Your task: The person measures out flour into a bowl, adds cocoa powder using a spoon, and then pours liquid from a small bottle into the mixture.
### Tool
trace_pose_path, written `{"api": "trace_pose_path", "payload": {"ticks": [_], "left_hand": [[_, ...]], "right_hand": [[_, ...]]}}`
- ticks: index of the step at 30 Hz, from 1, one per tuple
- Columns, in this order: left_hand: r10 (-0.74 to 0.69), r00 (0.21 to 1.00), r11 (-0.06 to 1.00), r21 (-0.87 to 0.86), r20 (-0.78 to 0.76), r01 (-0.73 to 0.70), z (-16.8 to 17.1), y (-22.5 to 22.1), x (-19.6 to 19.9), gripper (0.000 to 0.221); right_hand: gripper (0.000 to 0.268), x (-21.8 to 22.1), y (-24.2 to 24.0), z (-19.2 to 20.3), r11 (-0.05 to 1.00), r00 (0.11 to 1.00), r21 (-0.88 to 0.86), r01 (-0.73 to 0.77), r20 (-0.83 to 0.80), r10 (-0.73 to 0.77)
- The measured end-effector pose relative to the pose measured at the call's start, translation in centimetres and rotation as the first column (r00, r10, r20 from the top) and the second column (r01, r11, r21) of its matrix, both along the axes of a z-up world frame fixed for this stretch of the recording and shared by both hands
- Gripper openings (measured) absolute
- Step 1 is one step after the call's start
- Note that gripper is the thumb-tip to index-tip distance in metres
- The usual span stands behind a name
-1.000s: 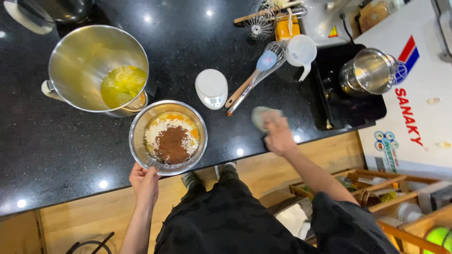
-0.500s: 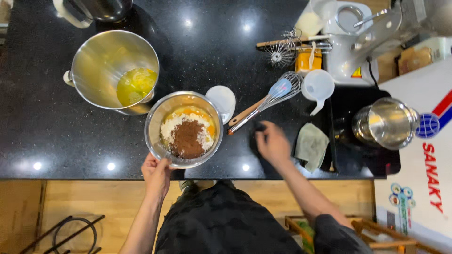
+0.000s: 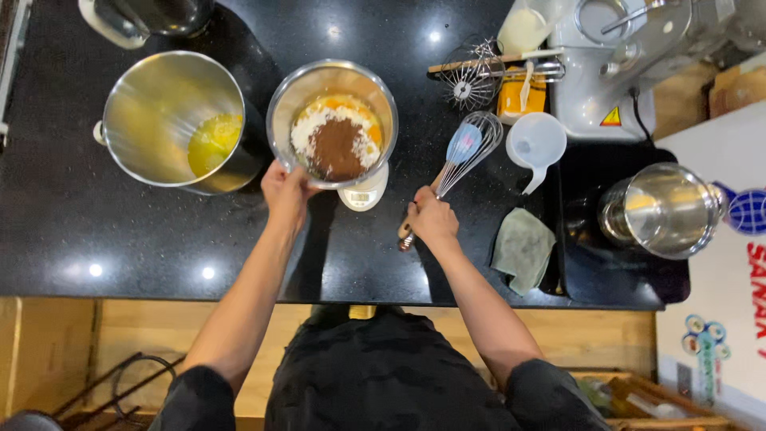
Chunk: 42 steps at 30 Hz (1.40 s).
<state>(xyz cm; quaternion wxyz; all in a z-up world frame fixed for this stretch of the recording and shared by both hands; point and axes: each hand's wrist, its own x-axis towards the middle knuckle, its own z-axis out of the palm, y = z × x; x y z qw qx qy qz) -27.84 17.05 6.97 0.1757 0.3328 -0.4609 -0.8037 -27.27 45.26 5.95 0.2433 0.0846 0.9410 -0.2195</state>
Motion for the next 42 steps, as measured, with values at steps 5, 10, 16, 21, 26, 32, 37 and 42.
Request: {"api": "trace_pose_path", "payload": {"ticks": [5, 10, 16, 21, 26, 32, 37, 42], "left_hand": [[-0.182, 0.983, 0.982, -0.042, 0.026, 0.183, -2.0, -1.1, -7.9, 0.024], [-0.269, 0.963, 0.963, 0.008, 0.018, 0.269, -2.2, -0.1, -12.7, 0.023], [-0.374, 0.927, 0.927, 0.023, 0.015, 0.374, -4.4, 1.2, -15.0, 0.024], [-0.479, 0.878, 0.874, -0.115, -0.030, 0.473, -6.6, 1.8, -13.5, 0.030], [-0.610, 0.673, 0.150, -0.774, 0.418, 0.616, 4.1, 3.2, -5.2, 0.114], [-0.531, 0.602, -0.090, -0.747, 0.596, 0.659, -2.8, 3.6, -5.0, 0.118], [-0.446, 0.688, -0.159, -0.807, 0.573, 0.569, -0.8, 1.0, -5.3, 0.106], [-0.194, 0.781, -0.180, -0.804, 0.594, 0.567, -2.0, -1.4, -7.6, 0.114]], "right_hand": [[0.021, 2.8, 0.8, 0.3, 0.994, 0.993, -0.046, 0.098, -0.068, -0.101], [0.028, 5.5, 1.0, 1.2, 0.976, 0.973, -0.089, 0.197, -0.103, -0.205], [0.034, 6.8, 0.5, 0.9, 0.961, 0.949, -0.154, 0.229, -0.184, -0.255], [0.034, 8.0, 1.5, -1.1, 0.907, 0.878, -0.350, 0.234, -0.324, -0.352], [0.042, 9.5, 1.8, 5.8, 0.631, 0.770, -0.735, 0.248, -0.245, -0.589], [0.040, 11.0, 3.9, 9.0, 0.348, 0.714, -0.937, 0.028, -0.225, -0.662], [0.015, 11.8, 4.9, 12.1, 0.605, 0.656, -0.795, 0.048, -0.432, -0.619], [0.033, 12.7, 7.2, 10.2, 0.654, 0.546, -0.756, 0.014, -0.542, -0.639]]}}
